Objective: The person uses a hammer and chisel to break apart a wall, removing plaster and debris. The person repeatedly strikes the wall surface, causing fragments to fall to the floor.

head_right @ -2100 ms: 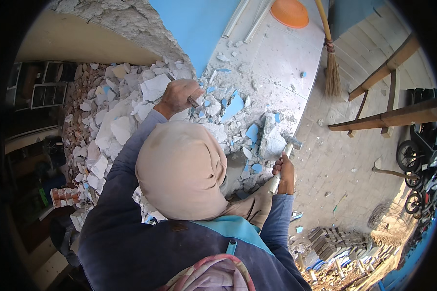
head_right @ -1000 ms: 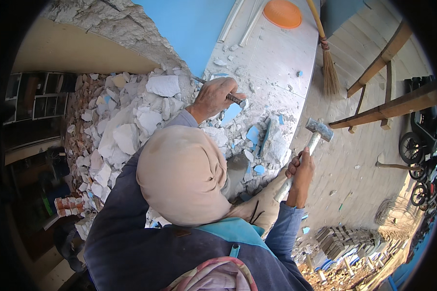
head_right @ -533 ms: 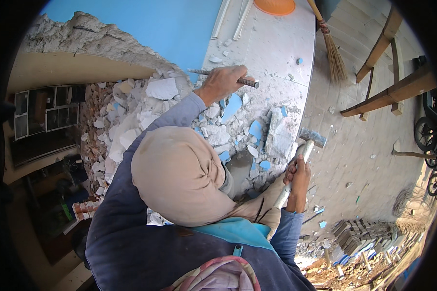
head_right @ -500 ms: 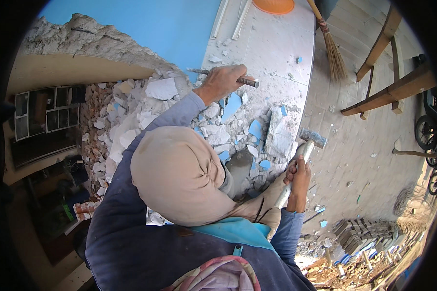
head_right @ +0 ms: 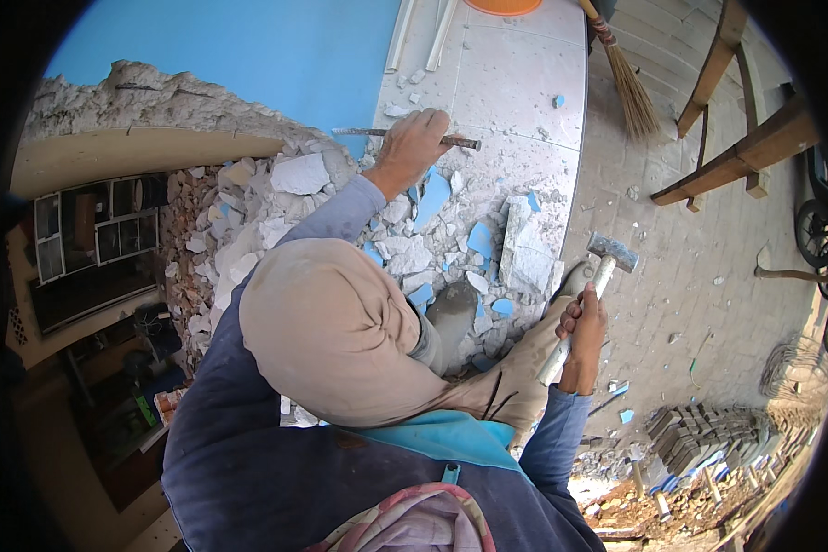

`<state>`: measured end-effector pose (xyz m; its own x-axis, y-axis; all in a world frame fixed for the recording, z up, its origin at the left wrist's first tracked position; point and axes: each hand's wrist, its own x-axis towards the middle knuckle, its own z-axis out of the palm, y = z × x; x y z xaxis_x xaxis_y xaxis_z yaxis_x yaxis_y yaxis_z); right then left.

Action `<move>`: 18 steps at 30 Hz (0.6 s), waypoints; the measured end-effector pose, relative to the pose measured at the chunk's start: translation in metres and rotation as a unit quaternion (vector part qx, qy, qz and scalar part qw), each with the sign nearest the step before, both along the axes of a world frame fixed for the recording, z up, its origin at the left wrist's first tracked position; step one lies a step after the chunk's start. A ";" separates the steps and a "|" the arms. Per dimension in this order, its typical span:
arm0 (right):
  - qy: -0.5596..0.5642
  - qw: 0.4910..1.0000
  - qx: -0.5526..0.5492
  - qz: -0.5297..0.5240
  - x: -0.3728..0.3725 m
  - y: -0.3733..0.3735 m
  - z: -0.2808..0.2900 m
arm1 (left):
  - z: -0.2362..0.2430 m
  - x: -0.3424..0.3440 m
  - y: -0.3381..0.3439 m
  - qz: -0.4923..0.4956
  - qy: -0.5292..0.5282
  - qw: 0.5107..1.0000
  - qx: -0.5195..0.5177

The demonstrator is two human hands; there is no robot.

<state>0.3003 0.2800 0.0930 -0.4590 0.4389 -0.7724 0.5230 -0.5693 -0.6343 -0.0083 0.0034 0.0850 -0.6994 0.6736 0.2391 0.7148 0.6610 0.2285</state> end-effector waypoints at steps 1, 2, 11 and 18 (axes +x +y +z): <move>0.022 1.000 -0.004 -0.011 -0.005 -0.001 0.004 | -0.003 0.001 0.002 0.009 0.011 1.000 -0.007; 0.034 0.999 -0.005 -0.025 -0.011 -0.004 0.009 | -0.006 0.002 0.005 0.019 0.008 1.000 -0.017; 0.196 0.975 -0.024 -0.099 -0.073 -0.034 0.054 | -0.021 0.000 0.014 0.054 0.039 0.997 -0.037; 0.177 0.978 -0.070 -0.083 -0.081 -0.043 0.049 | -0.027 0.003 0.018 0.071 0.061 0.995 -0.030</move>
